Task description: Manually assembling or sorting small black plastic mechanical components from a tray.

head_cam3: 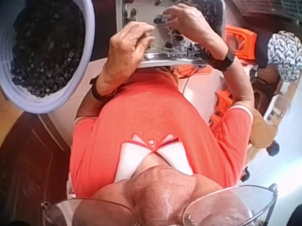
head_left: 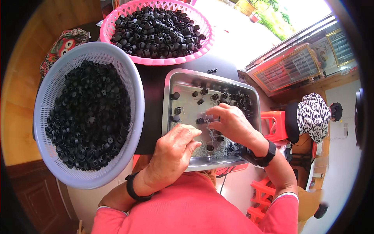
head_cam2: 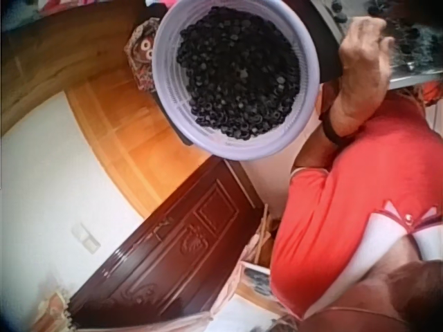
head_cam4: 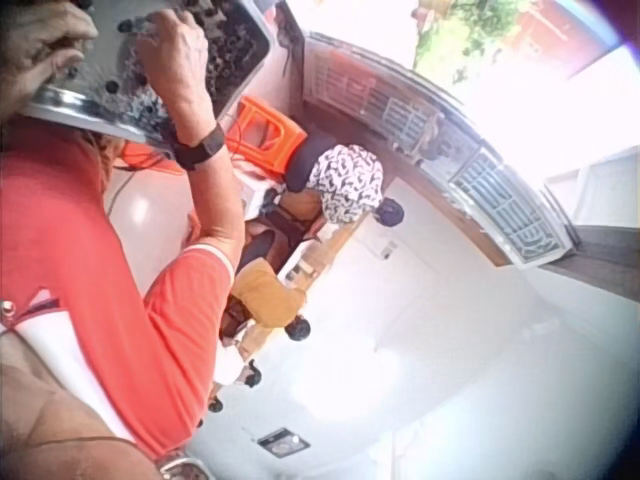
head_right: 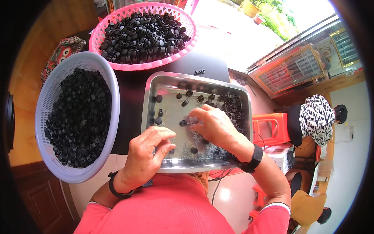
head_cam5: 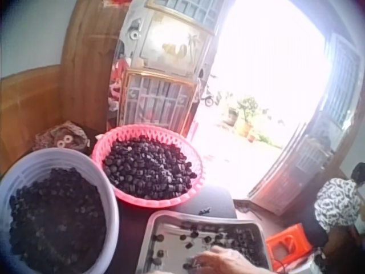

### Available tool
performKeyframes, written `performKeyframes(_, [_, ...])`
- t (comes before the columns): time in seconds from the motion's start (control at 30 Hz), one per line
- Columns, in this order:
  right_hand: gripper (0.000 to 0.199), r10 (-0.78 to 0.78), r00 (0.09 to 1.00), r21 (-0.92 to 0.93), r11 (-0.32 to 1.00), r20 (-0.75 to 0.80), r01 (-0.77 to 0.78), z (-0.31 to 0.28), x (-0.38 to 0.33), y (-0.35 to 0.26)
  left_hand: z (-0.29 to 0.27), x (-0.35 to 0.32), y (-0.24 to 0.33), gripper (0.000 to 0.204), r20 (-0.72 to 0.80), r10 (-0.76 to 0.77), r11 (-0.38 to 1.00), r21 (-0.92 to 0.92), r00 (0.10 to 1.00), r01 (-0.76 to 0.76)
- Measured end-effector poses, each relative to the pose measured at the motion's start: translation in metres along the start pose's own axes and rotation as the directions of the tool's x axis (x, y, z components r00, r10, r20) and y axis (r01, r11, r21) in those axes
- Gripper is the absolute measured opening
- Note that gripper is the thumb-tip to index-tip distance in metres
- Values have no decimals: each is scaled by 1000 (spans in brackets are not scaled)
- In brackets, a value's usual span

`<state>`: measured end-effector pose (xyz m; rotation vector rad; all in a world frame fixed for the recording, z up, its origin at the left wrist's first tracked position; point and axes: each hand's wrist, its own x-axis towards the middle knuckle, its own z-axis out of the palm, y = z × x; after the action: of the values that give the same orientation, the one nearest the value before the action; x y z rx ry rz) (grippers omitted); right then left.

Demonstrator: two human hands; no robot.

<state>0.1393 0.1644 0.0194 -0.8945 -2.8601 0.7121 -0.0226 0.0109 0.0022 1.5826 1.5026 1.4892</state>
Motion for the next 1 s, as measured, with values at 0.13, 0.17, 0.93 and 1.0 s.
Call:
performKeyframes(0.13, [10, -62, 992, -56, 996, 106, 68, 12, 6, 3, -5, 3, -5, 24, -37, -9, 998, -62, 999, 7])
performKeyframes(0.17, [10, -62, 992, -54, 996, 106, 68, 12, 7, 3, -7, 4, -5, 24, -36, -11, 998, -60, 999, 9])
performKeyframes(0.93, [17, 117, 991, 674, 727, 65, -130, -8, -19, -36, -3, 21, 4, 23, 130, -163, 982, -74, 978, 174])
performKeyframes(1.0, [15, 67, 997, 580, 814, -38, -32, -14, -24, -44, 1, 19, 5, 24, 144, -197, 964, -151, 970, 218])
